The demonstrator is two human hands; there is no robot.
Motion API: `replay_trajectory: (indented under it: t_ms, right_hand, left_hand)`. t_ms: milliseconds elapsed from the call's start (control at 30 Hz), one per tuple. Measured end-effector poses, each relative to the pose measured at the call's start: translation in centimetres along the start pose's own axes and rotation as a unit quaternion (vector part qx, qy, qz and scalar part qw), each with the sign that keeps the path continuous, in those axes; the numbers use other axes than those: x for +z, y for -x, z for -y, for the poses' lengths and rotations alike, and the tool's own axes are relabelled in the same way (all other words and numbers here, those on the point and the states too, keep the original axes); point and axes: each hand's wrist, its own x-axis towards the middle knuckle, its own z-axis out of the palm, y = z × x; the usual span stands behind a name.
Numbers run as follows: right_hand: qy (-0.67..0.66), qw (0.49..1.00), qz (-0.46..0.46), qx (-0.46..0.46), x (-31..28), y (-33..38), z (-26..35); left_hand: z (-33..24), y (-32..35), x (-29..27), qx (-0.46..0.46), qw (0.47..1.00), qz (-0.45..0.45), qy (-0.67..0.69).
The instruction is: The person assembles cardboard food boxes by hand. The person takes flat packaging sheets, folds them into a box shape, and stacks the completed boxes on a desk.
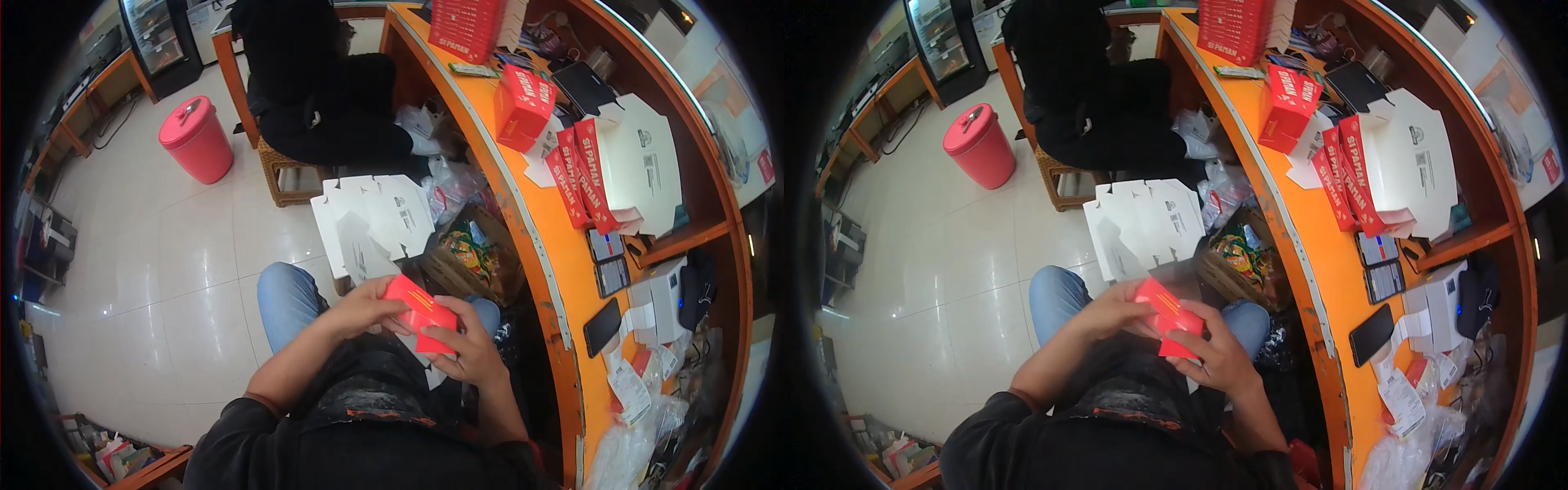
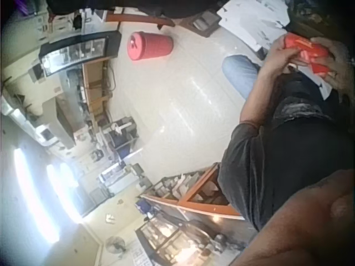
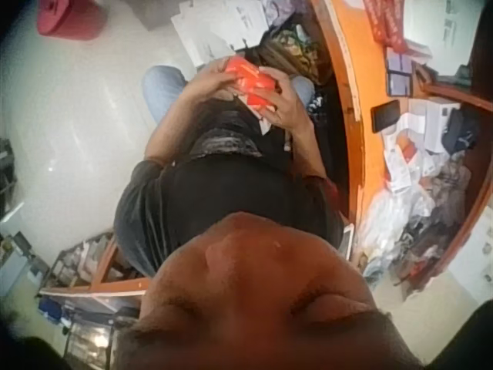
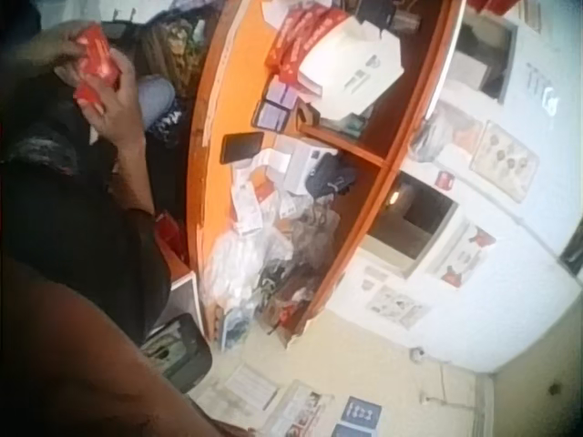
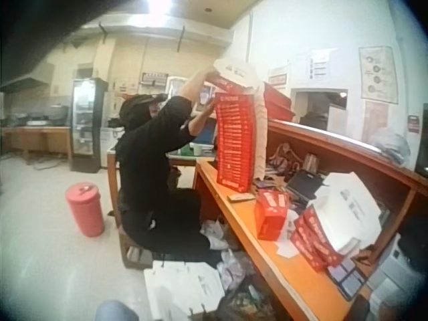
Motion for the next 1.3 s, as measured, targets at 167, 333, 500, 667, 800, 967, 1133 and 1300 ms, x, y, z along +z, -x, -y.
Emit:
replay_trajectory:
  t_ms: [167, 333, 500, 667, 800, 967, 1133, 1300]
  right_hand:
    - [0.134, 0.989, 0.029, -0.055, 0.5, 0.0, 0.6]
    - [0.228, 0.970, -0.017, -0.085, 2.7, 1.0, -0.4]
    - [0.198, 0.978, -0.070, -0.010, 3.6, 0.8, 0.3]
    - [-0.120, 0.985, -0.086, 0.090, 2.8, 0.7, -1.0]
    - [-0.071, 0.991, -0.079, 0.080, 2.5, 0.1, -0.6]
    - [0.102, 0.993, -0.040, -0.041, 0.6, -0.6, 0.4]
    - [0.092, 0.989, -0.103, -0.048, 0.7, -0.8, 0.6]
    - [0.061, 0.973, -0.222, -0.028, 3.3, -1.1, 1.2]
  left_hand:
    - [-0.9, 1.2, 0.7, -0.009, 0.999, 0.021, -0.049]
    - [-0.9, 2.1, 1.1, 0.017, 0.998, 0.020, -0.061]
    - [-0.6, 2.6, 2.1, 0.012, 0.999, -0.006, -0.044]
    - [-0.3, 2.8, -0.5, 0.030, 0.995, 0.066, -0.071]
    - [-1.0, 2.0, -3.6, 0.031, 0.999, -0.012, -0.030]
    - [-1.0, 1.1, -4.3, 0.066, 0.988, -0.139, 0.030]
    - [-0.4, 0.9, -1.9, 0.166, 0.965, -0.196, 0.062]
    - [2.0, 0.1, -0.9, 0.184, 0.960, -0.203, 0.055]
